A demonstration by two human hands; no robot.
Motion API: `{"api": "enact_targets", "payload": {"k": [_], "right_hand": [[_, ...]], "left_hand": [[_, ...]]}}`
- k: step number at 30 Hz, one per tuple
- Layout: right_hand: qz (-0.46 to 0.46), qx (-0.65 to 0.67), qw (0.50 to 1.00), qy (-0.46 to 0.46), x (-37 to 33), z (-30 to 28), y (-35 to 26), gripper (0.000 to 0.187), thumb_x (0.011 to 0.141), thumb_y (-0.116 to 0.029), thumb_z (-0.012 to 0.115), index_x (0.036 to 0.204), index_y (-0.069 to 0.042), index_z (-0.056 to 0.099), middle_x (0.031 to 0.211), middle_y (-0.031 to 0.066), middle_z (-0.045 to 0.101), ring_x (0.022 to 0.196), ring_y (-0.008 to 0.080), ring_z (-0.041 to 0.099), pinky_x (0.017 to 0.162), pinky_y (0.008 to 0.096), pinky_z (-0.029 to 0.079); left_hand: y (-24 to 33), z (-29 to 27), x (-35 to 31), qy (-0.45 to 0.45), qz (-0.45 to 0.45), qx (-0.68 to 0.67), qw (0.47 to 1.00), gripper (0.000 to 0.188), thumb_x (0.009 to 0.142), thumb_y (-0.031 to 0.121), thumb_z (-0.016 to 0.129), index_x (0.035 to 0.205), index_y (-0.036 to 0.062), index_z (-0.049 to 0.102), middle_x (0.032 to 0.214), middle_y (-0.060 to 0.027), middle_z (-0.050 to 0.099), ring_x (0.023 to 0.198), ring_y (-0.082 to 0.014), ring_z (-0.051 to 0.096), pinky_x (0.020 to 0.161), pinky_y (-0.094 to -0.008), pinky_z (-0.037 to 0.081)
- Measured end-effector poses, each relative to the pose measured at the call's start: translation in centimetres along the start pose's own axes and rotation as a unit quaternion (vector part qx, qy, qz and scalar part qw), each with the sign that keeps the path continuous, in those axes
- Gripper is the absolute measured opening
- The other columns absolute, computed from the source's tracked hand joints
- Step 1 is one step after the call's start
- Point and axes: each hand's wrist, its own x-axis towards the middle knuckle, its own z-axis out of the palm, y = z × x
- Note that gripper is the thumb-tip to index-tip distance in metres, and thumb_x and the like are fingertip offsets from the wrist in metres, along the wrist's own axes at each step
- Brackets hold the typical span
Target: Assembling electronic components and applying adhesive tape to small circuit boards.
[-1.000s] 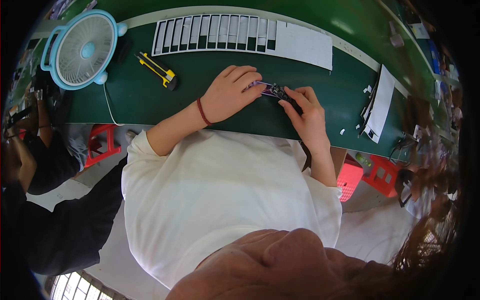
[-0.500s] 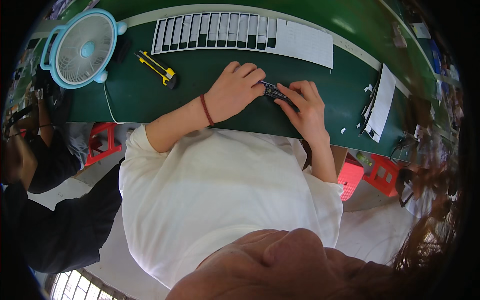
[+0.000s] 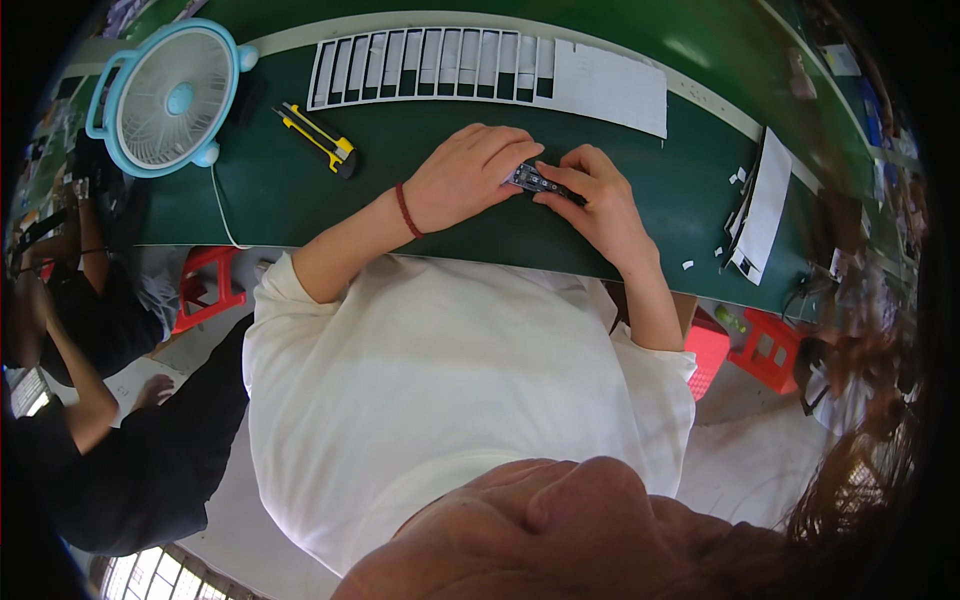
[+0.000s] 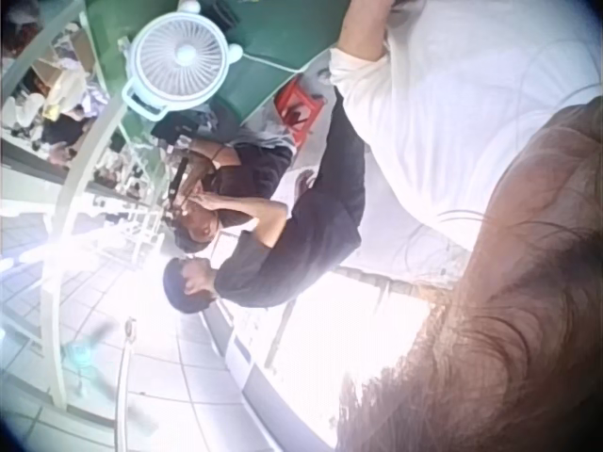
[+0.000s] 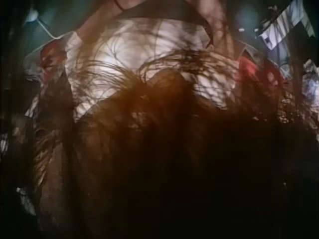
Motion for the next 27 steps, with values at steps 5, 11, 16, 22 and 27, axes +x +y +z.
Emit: {"api": "enact_targets", "payload": {"k": [5,11,16,22,27], "right_hand": [[0.009,-0.013,1.0,-0.001,0.2,0.0,0.0,0.034,0.077,-0.01,0.087,0.11,-0.007,0.079,0.097,0.0092,0.062,0.086,0.0269,0.065,0.07,0.0375,0.054],[-0.041,-0.095,0.993,0.063,-0.5,0.8,-0.7,0.043,0.077,-0.014,0.088,0.117,-0.007,0.076,0.11,0.0089,0.065,0.096,0.0283,0.064,0.081,0.0412,0.054],[-0.039,-0.21,0.97,0.117,-5.3,5.6,0.8,0.074,0.082,-0.022,0.085,0.145,0.001,0.055,0.151,0.0176,0.056,0.14,0.04,0.053,0.116,0.0565,0.041],[-0.029,-0.205,0.974,0.097,-5.0,5.1,0.0,0.079,0.084,-0.023,0.085,0.151,0.002,0.049,0.154,0.0194,0.053,0.143,0.0427,0.049,0.118,0.0569,0.038],[-0.026,-0.224,0.964,0.142,-4.9,3.6,-1.7,0.082,0.077,-0.031,0.088,0.145,-0.001,0.055,0.15,0.0157,0.055,0.124,0.0376,0.06,0.104,0.051,0.048]], "left_hand": [[-0.3,0.2,0.0,0.006,0.001,-0.012,1.0,0.056,0.078,0.013,0.085,0.13,0.0099,0.064,0.129,-0.0095,0.063,0.112,-0.0308,0.064,0.094,-0.0412,0.054],[-0.9,0.5,-0.2,0.017,0.072,0.027,0.997,0.037,0.079,0.013,0.082,0.115,0.012,0.072,0.119,-0.0046,0.064,0.115,-0.0264,0.062,0.098,-0.0431,0.052],[-0.4,0.5,0.2,-0.019,0.062,0.053,0.996,0.029,0.082,0.015,0.079,0.111,0.0126,0.074,0.111,-0.003,0.064,0.12,-0.0249,0.059,0.095,-0.0415,0.051],[-0.2,0.4,0.3,-0.035,0.043,0.058,0.997,0.027,0.081,0.015,0.08,0.108,0.0131,0.075,0.108,-0.0015,0.064,0.118,-0.0233,0.059,0.092,-0.0394,0.05],[2.2,0.0,0.0,-0.038,-0.052,-0.056,0.996,0.068,0.08,0.012,0.081,0.143,0.0044,0.055,0.142,-0.0132,0.054,0.13,-0.0344,0.052,0.101,-0.0433,0.049]]}}
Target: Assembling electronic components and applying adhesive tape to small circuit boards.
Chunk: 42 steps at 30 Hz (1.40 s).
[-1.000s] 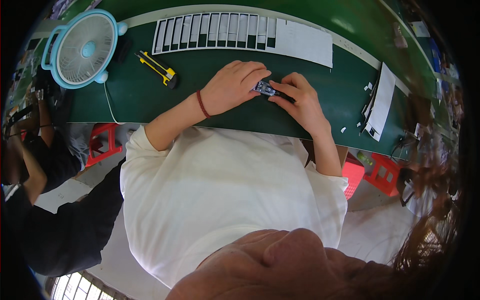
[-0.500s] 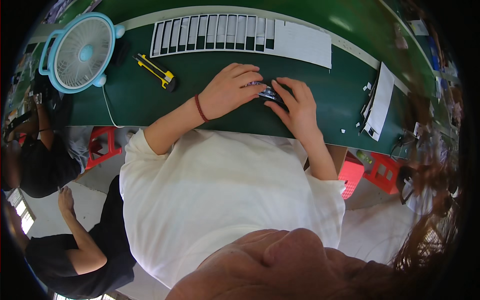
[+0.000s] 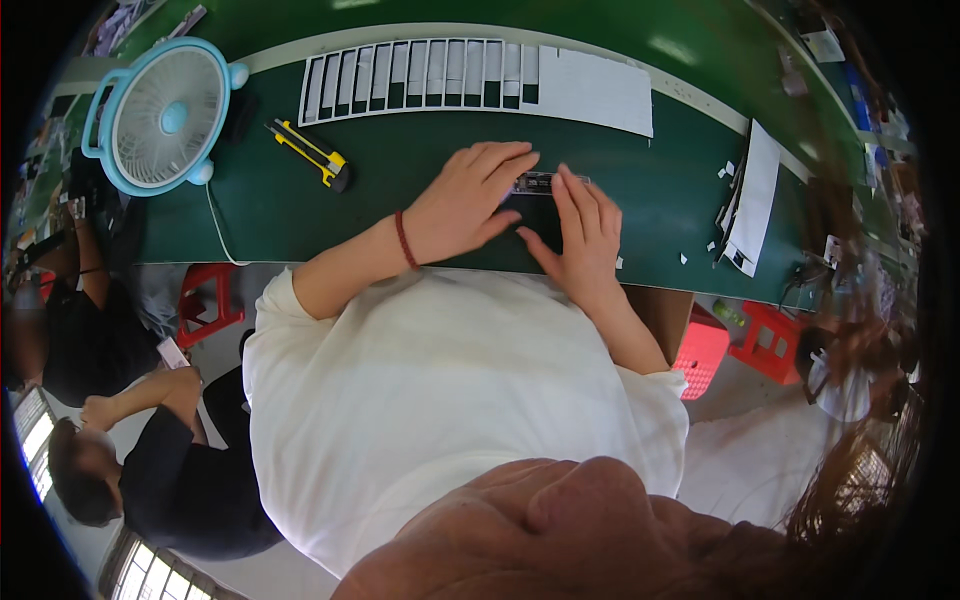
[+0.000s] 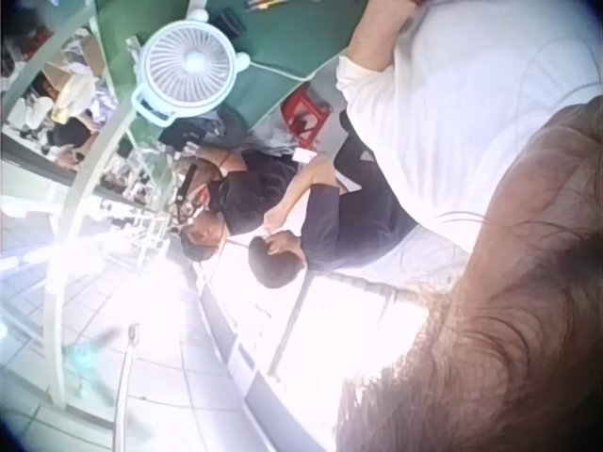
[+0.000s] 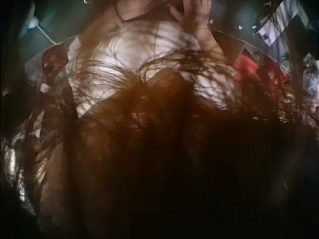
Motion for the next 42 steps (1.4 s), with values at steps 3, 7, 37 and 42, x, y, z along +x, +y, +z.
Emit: {"api": "enact_targets", "payload": {"k": [3,7,37,42], "right_hand": [[0.004,0.077,0.996,-0.045,1.4,-0.1,-1.5,0.076,0.073,-0.027,0.088,0.139,-0.003,0.061,0.137,0.0133,0.059,0.108,0.0309,0.065,0.088,0.0409,0.055],[-0.004,0.049,0.996,-0.068,2.7,-0.6,-1.0,0.073,0.071,-0.025,0.09,0.135,-0.004,0.064,0.128,0.0131,0.06,0.102,0.0297,0.069,0.081,0.0378,0.059],[-0.03,-0.118,0.99,-0.076,31.8,10.2,19.6,0.062,0.079,-0.023,0.083,0.137,-0.022,0.06,0.132,0.0106,0.058,0.119,0.0365,0.062,0.092,0.048,0.058],[0.01,-0.16,0.987,-0.012,25.6,2.2,15.4,0.056,0.082,-0.044,0.082,0.123,-0.012,0.061,0.121,0.0107,0.062,0.096,0.0356,0.071,0.074,0.0477,0.06]], "left_hand": [[0.8,-0.1,-0.3,-0.02,-0.015,-0.28,0.96,0.087,0.085,-0.001,0.07,0.161,0.0002,0.028,0.159,-0.0204,0.037,0.144,-0.0363,0.042,0.12,-0.0454,0.036],[0.4,-1.2,0.0,-0.07,-0.029,-0.289,0.954,0.084,0.088,-0.002,0.067,0.162,0.0019,0.027,0.16,-0.0199,0.037,0.144,-0.0358,0.044,0.118,-0.0447,0.039],[-5.9,2.6,1.2,-0.03,0.069,0.029,0.997,0.042,0.091,0.019,0.075,0.13,0.006,0.064,0.138,-0.0116,0.058,0.141,-0.0343,0.047,0.12,-0.0488,0.038],[-5.1,2.3,0.9,-0.008,0.028,0.124,0.992,0.054,0.093,0.032,0.074,0.138,0.0053,0.061,0.153,-0.0133,0.05,0.15,-0.0351,0.037,0.123,-0.0566,0.03]]}}
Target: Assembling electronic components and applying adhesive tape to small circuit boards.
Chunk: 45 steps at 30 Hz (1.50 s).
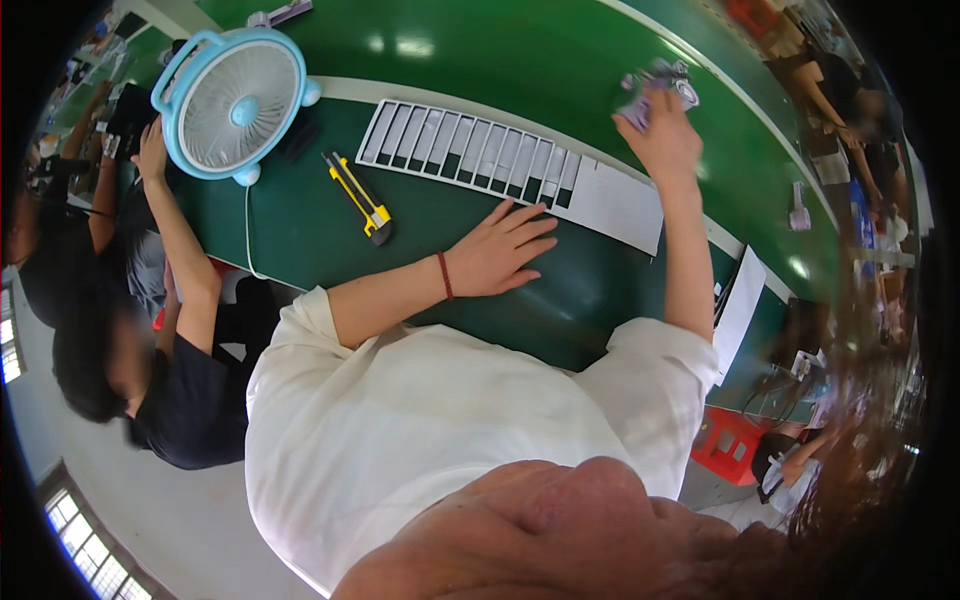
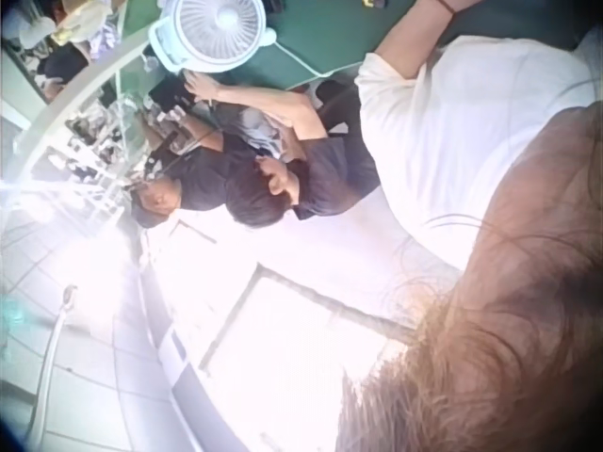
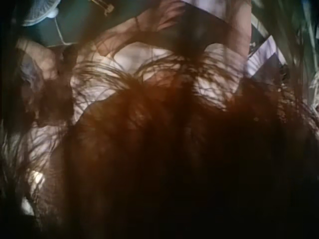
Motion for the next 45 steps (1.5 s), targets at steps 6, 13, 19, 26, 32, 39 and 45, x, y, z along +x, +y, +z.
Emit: {"api": "enact_targets", "payload": {"k": [6,13,19,26,32,39,45], "right_hand": [[0.117,-0.05,0.992,-0.009,-11.4,-9.1,-1.8,0.053,0.084,-0.046,0.082,0.114,-0.008,0.063,0.114,0.0123,0.064,0.088,0.0367,0.072,0.065,0.0474,0.058],[0.151,0.03,0.987,-0.046,-22.0,-8.7,-8.7,0.052,0.082,-0.042,0.085,0.115,-0.007,0.067,0.11,0.011,0.065,0.087,0.0322,0.072,0.067,0.0415,0.059],[0.146,0.296,0.942,-0.054,-22.8,-9.2,-14.1,0.051,0.082,-0.029,0.088,0.122,-0.003,0.07,0.119,0.0167,0.068,0.089,0.0319,0.074,0.069,0.0374,0.061],[0.046,0.164,0.984,-0.043,-21.0,-7.5,-5.2,0.028,0.094,0.0,0.066,0.121,-0.005,0.072,0.12,0.0126,0.07,0.106,0.0341,0.068,0.089,0.0392,0.056],[0.014,0.19,0.972,-0.139,-22.5,-4.8,-4.8,0.034,0.094,-0.005,0.07,0.128,-0.005,0.069,0.131,0.0165,0.065,0.123,0.0369,0.061,0.107,0.0429,0.048],[0.057,0.241,0.967,-0.066,-22.4,-5.8,-5.0,0.024,0.107,-0.016,0.061,0.123,0.001,0.058,0.099,0.0192,0.065,0.084,0.0348,0.067,0.074,0.0393,0.054],[0.069,0.531,0.819,-0.207,-23.5,-11.3,-8.1,0.02,0.105,-0.01,0.062,0.122,-0.002,0.061,0.094,0.0035,0.06,0.064,0.0066,0.049,0.055,0.0219,0.039]], "left_hand": [[0.1,0.2,-0.4,-0.013,-0.038,0.046,0.998,0.062,0.096,0.04,0.069,0.144,0.0034,0.057,0.16,-0.0133,0.045,0.153,-0.0347,0.033,0.125,-0.0555,0.028],[0.7,0.2,-0.1,-0.045,-0.048,-0.032,0.997,0.087,0.09,0.044,0.076,0.159,0.0075,0.038,0.164,-0.014,0.038,0.156,-0.035,0.028,0.126,-0.0606,0.022],[4.1,-0.7,0.1,-0.002,0.006,-0.18,0.984,0.101,0.077,0.035,0.089,0.159,0.0063,0.037,0.15,-0.0189,0.048,0.135,-0.0372,0.051,0.112,-0.0548,0.041],[3.0,-3.8,-0.8,-0.017,-0.037,-0.158,0.987,0.071,0.076,0.015,0.086,0.141,0.0109,0.057,0.128,-0.0145,0.057,0.109,-0.0331,0.064,0.091,-0.0409,0.056],[1.5,-3.6,-2.1,-0.041,0.019,-0.224,0.974,0.064,0.081,0.015,0.082,0.138,0.0076,0.055,0.134,-0.0177,0.055,0.12,-0.038,0.059,0.099,-0.0444,0.052],[2.4,-1.4,-2.3,0.06,0.033,-0.13,0.989,0.056,0.081,0.022,0.086,0.124,0.0067,0.053,0.125,-0.0145,0.053,0.11,-0.035,0.059,0.087,-0.0456,0.052],[2.6,-2.1,-2.7,0.062,-0.035,-0.109,0.992,0.054,0.079,0.021,0.085,0.121,0.0083,0.054,0.121,-0.0114,0.056,0.111,-0.0329,0.059,0.088,-0.045,0.051]]}}
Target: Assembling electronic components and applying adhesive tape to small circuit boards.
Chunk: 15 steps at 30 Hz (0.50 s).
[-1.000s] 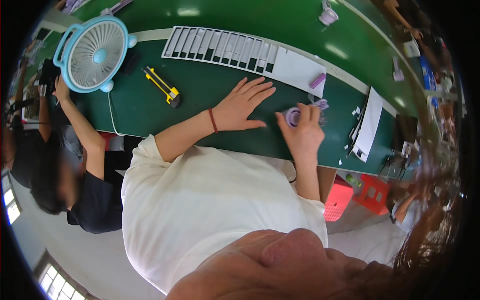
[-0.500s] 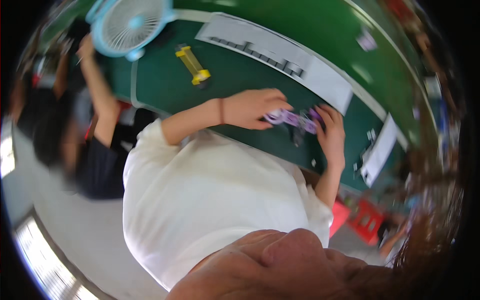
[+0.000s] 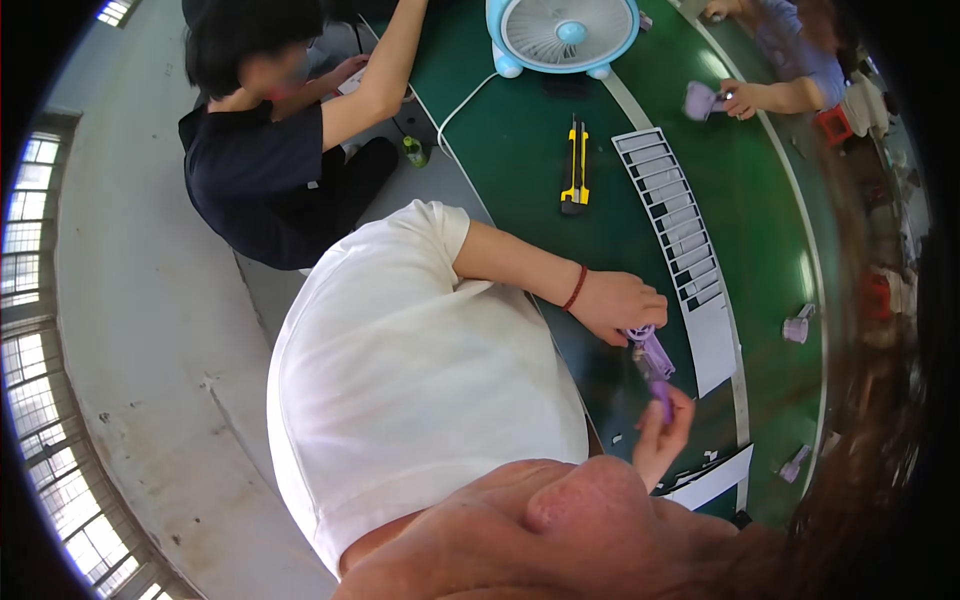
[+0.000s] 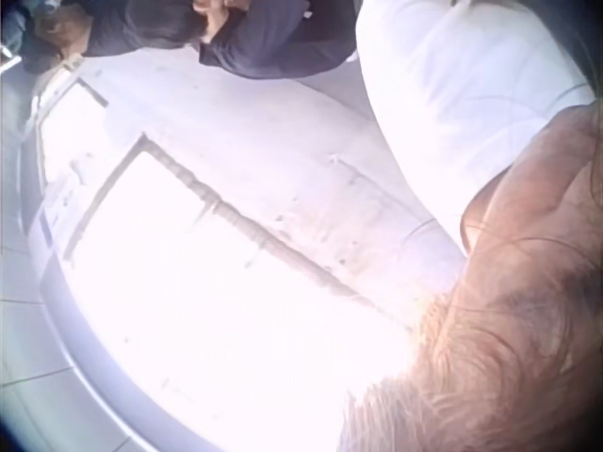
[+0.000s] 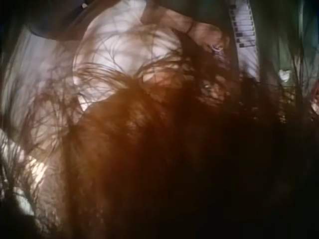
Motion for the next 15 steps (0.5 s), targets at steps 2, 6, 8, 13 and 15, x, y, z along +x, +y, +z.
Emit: {"api": "enact_targets", "payload": {"k": [2,6,8,13,15], "right_hand": [[0.012,0.05,0.997,-0.05,-0.4,1.7,-2.2,0.023,0.101,-0.004,0.065,0.124,-0.001,0.064,0.104,0.0059,0.062,0.066,0.0079,0.054,0.059,0.0224,0.046],[-0.042,0.113,0.993,-0.015,0.8,1.5,-1.4,0.025,0.099,0.0,0.066,0.124,0.0,0.064,0.112,0.0089,0.064,0.081,0.0133,0.066,0.07,0.0262,0.056],[-0.024,0.116,0.992,0.034,1.9,0.5,0.0,0.027,0.098,0.002,0.068,0.124,0.001,0.064,0.113,0.0093,0.066,0.087,0.0159,0.067,0.079,0.0275,0.057],[-0.028,0.03,0.991,0.13,2.2,0.0,4.7,0.022,0.098,-0.003,0.072,0.12,0.001,0.068,0.114,0.0073,0.069,0.102,0.0142,0.065,0.093,0.0278,0.052],[-0.027,-0.006,0.991,0.128,3.7,1.5,4.1,0.022,0.097,-0.004,0.072,0.119,-0.001,0.069,0.11,0.007,0.071,0.1,0.0131,0.066,0.091,0.0272,0.053]], "left_hand": [[0.8,0.3,0.5,-0.005,0.016,0.102,0.995,0.051,0.076,0.021,0.084,0.117,0.0095,0.056,0.119,-0.0094,0.058,0.111,-0.0293,0.06,0.094,-0.0443,0.048],[0.6,2.1,1.8,0.109,0.156,0.126,0.974,0.044,0.074,0.022,0.083,0.109,0.0098,0.059,0.116,-0.0069,0.061,0.111,-0.0265,0.06,0.099,-0.0437,0.045],[-0.3,3.0,1.6,0.05,0.142,0.093,0.984,0.035,0.075,0.021,0.082,0.102,0.0099,0.061,0.111,-0.0054,0.063,0.111,-0.0265,0.06,0.101,-0.043,0.044],[0.2,3.4,2.2,0.126,0.146,0.013,0.981,0.023,0.076,0.014,0.078,0.092,0.0088,0.063,0.108,-0.0077,0.063,0.103,-0.0307,0.063,0.089,-0.0439,0.051],[0.2,2.3,1.2,0.156,0.133,0.019,0.979,0.023,0.073,0.012,0.078,0.09,0.0091,0.064,0.113,-0.0084,0.063,0.108,-0.0311,0.064,0.094,-0.0445,0.051]]}}
